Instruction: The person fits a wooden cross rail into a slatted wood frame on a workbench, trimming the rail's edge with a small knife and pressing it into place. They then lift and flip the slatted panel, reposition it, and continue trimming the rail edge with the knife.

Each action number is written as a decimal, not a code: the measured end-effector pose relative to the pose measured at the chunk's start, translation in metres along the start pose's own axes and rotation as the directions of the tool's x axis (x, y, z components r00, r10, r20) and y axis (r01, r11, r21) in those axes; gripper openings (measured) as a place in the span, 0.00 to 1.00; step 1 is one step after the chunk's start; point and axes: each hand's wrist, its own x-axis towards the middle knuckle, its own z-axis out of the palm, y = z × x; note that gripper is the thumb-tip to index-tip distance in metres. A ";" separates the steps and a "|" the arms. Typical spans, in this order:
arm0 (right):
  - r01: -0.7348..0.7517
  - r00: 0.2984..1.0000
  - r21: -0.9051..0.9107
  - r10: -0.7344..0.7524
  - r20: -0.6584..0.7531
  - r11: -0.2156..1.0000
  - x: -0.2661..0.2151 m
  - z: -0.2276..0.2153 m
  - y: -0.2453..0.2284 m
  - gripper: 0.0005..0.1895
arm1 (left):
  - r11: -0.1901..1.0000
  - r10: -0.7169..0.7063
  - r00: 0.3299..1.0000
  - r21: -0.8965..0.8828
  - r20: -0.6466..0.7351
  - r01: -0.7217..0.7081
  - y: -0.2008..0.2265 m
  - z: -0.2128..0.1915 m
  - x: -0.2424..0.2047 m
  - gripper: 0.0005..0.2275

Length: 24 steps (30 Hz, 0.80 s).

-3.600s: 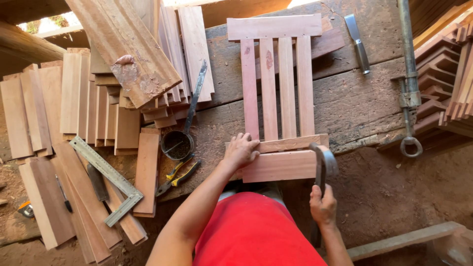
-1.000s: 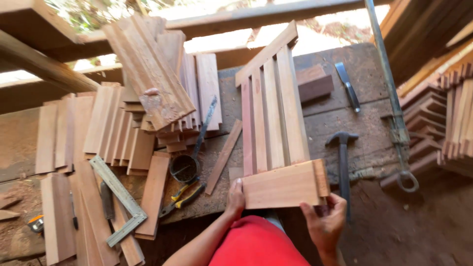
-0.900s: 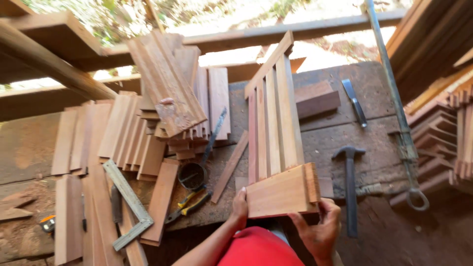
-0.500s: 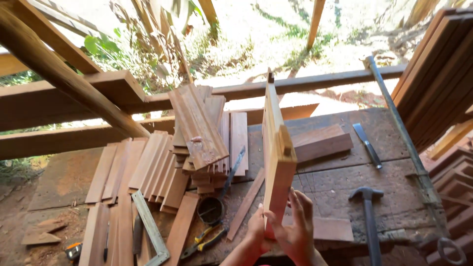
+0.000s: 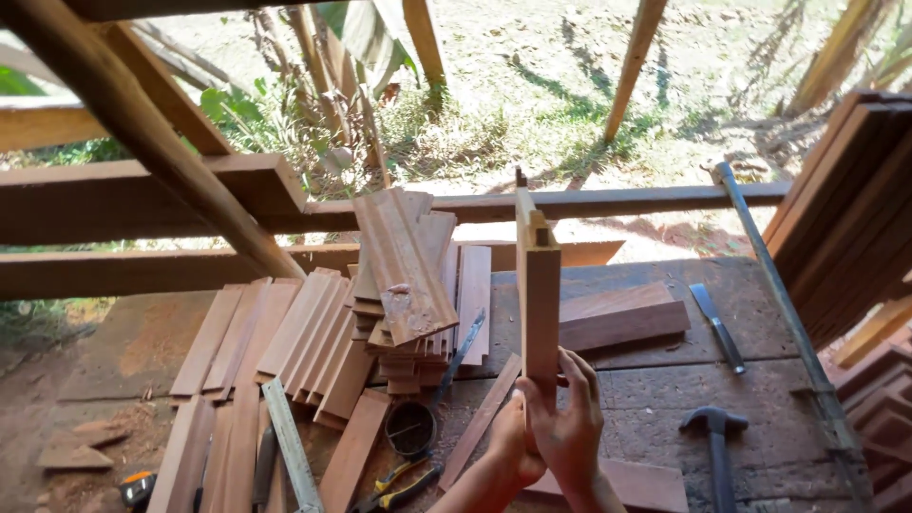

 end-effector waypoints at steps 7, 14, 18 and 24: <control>-0.060 0.998 -0.039 0.059 -0.032 0.997 0.010 -0.001 -0.005 0.31 | 0.976 0.033 0.999 0.213 -0.004 -0.031 -0.014 -0.010 0.031 0.20; -0.126 0.992 -0.057 0.126 -0.019 0.990 0.012 0.000 -0.006 0.30 | 0.894 0.076 0.997 0.443 -0.006 -0.065 -0.031 -0.024 0.059 0.21; -0.115 0.993 -0.051 0.113 -0.040 0.992 0.009 0.002 -0.004 0.31 | 0.839 0.111 0.994 0.535 0.011 -0.099 -0.032 -0.031 0.077 0.21; -0.156 0.987 -0.061 0.154 -0.044 0.986 -0.005 0.010 0.011 0.32 | 0.704 0.156 0.988 0.699 0.019 -0.125 -0.045 -0.040 0.102 0.22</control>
